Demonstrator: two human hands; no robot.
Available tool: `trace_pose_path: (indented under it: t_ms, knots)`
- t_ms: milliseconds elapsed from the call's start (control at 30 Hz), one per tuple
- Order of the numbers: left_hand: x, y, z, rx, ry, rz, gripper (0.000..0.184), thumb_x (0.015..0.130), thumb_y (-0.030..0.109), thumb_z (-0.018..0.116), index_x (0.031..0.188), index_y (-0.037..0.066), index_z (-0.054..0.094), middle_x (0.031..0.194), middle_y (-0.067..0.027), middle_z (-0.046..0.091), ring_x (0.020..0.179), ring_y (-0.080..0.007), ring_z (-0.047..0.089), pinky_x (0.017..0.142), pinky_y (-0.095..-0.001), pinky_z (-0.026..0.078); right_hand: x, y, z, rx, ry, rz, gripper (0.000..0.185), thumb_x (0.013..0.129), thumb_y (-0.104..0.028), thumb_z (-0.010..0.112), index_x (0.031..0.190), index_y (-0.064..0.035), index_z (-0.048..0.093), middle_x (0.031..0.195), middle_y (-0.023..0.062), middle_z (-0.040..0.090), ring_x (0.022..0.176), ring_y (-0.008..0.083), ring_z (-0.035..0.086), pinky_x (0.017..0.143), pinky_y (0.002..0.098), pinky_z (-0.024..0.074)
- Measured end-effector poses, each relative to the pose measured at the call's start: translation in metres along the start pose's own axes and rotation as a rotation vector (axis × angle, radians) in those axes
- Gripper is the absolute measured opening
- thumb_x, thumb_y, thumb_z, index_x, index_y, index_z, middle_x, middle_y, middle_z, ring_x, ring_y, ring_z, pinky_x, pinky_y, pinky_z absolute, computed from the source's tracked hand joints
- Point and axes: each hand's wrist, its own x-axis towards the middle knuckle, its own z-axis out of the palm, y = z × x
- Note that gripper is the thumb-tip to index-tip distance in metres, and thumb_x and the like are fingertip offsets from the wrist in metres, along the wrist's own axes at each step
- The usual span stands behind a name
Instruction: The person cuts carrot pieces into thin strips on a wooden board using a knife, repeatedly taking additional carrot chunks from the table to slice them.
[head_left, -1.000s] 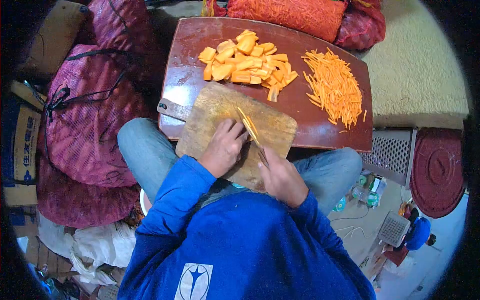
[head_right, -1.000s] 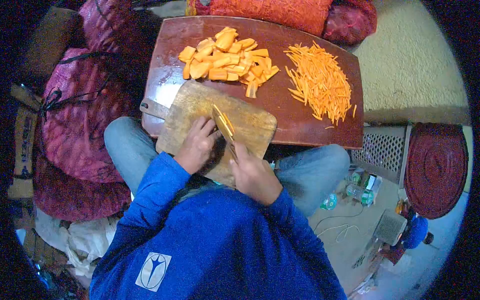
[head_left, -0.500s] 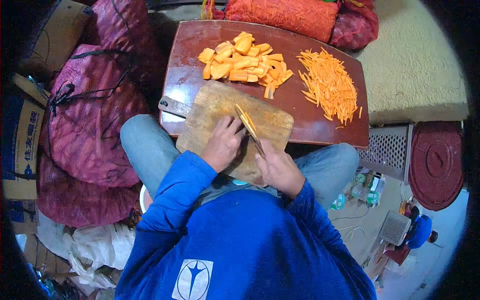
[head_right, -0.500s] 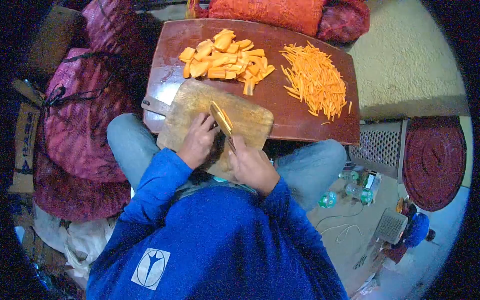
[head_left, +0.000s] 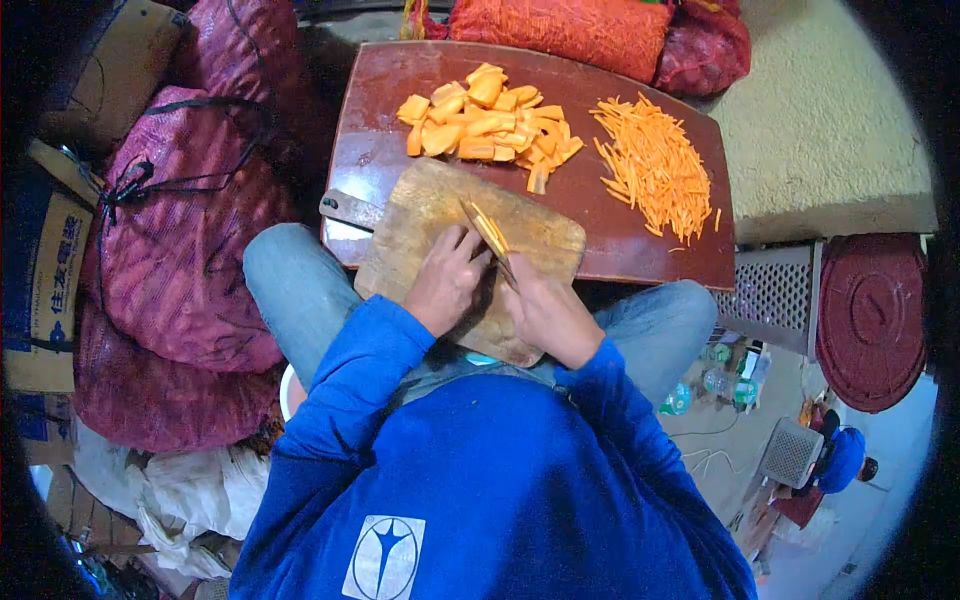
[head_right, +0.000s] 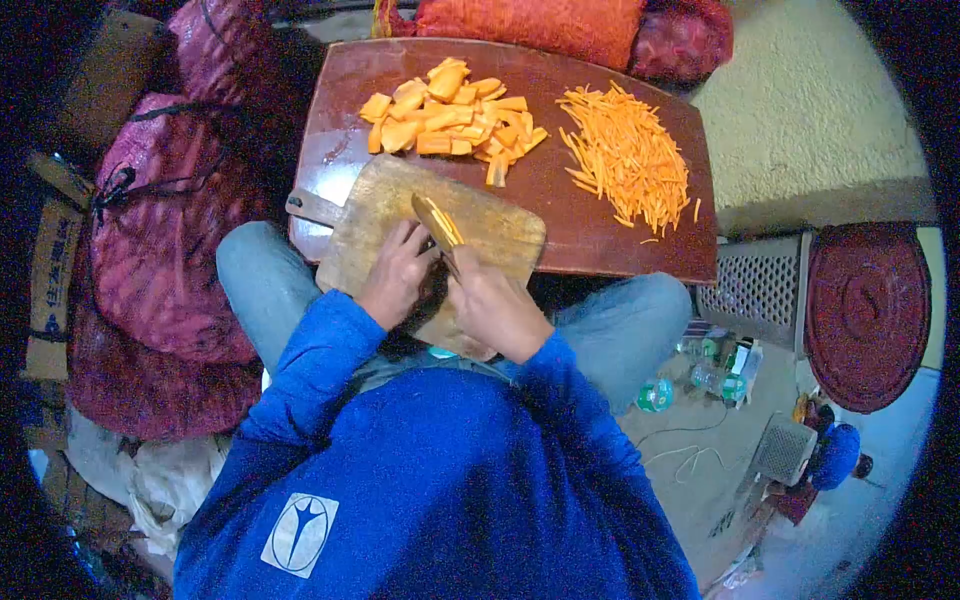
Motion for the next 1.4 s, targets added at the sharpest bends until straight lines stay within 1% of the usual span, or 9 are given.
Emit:
trace_pose_path:
  t_ms: [133,400,600,733,800,900,1133,1333,1400]
  knots:
    - [-0.002,-0.008,0.002,-0.008,0.02,0.065,0.04,0.074,0.005,0.071,0.113,-0.005,0.072,0.115,-0.0166,0.061,0.109,-0.0363,0.057,0.099,-0.0446,0.052,0.007,-0.003,-0.003,0.057,0.058,-0.114,0.03,0.1,-0.011,0.06,0.126,0.0014,0.051,0.099,0.0371,0.066,0.096,0.0573,0.065,0.078,0.0613,0.0517]
    - [-0.001,-0.01,0.002,-0.005,0.002,0.065,0.035,0.078,0.006,0.068,0.111,-0.004,0.071,0.111,-0.016,0.062,0.107,-0.0348,0.057,0.098,-0.043,0.051,-0.03,-0.016,-0.017,0.035,-0.025,0.073,0.029,0.1,-0.014,0.061,0.123,0.0011,0.051,0.091,0.0354,0.065,0.09,0.0574,0.065,0.073,0.0608,0.051]
    - [-0.001,-0.007,0.001,0.0,-0.007,0.05,0.036,0.078,0.006,0.068,0.112,-0.004,0.072,0.111,-0.0161,0.062,0.107,-0.0352,0.056,0.098,-0.0431,0.051,-0.016,-0.003,-0.007,0.06,-0.063,0.094,0.025,0.101,-0.015,0.06,0.117,0.0002,0.048,0.085,0.0355,0.064,0.085,0.0577,0.065,0.069,0.0631,0.0496]
    - [-0.001,-0.006,0.001,-0.044,0.018,0.022,0.04,0.076,0.005,0.069,0.115,-0.005,0.071,0.112,-0.0171,0.062,0.109,-0.0364,0.056,0.099,-0.045,0.051,-0.004,-0.009,-0.006,0.069,-0.028,0.072,0.024,0.101,-0.014,0.059,0.118,0.0006,0.048,0.086,0.0357,0.065,0.086,0.0575,0.065,0.07,0.0629,0.0496]
    - [-0.003,-0.008,-0.001,-0.037,0.018,0.032,0.04,0.076,0.005,0.07,0.115,-0.005,0.071,0.112,-0.0173,0.062,0.109,-0.0368,0.057,0.1,-0.0457,0.051,-0.003,-0.003,-0.003,0.082,0.041,-0.034,0.025,0.1,-0.013,0.059,0.118,0.0004,0.048,0.087,0.0356,0.065,0.086,0.0573,0.065,0.071,0.0629,0.0496]
    - [-0.006,-0.006,-0.001,-0.017,0.017,0.01,0.04,0.077,0.005,0.069,0.116,-0.005,0.071,0.112,-0.0173,0.062,0.109,-0.037,0.057,0.1,-0.0462,0.051,-0.02,-0.002,-0.012,0.113,-0.048,0.059,0.026,0.1,-0.013,0.061,0.119,-0.0003,0.048,0.09,0.0365,0.065,0.089,0.0574,0.065,0.073,0.0635,0.0496]
    - [-0.006,-0.007,0.001,-0.043,0.002,-0.001,0.037,0.08,0.005,0.066,0.115,-0.006,0.072,0.112,-0.0174,0.062,0.106,-0.0367,0.057,0.097,-0.0451,0.052,-0.012,-0.011,-0.004,0.057,-0.069,0.156,0.029,0.1,-0.014,0.062,0.121,-0.0011,0.046,0.091,0.0372,0.065,0.091,0.0591,0.065,0.073,0.0642,0.0499]
    - [-0.01,-0.007,0.006,-0.035,0.007,-0.011,0.038,0.079,0.004,0.066,0.115,-0.005,0.072,0.117,-0.0182,0.061,0.109,-0.0384,0.055,0.099,-0.0474,0.051,-0.012,-0.01,-0.005,0.07,-0.081,0.122,0.031,0.1,-0.014,0.062,0.122,-0.0005,0.045,0.094,0.0368,0.066,0.092,0.0599,0.064,0.075,0.0645,0.051]
    - [-0.008,-0.009,0.008,-0.008,0.014,-0.002,0.038,0.079,0.003,0.066,0.115,-0.005,0.072,0.119,-0.0186,0.061,0.111,-0.039,0.055,0.1,-0.0484,0.05,-0.01,-0.006,0.003,-0.001,-0.058,0.051,0.031,0.1,-0.014,0.06,0.122,0.0003,0.045,0.097,0.0372,0.065,0.093,0.0588,0.065,0.077,0.0631,0.0514]
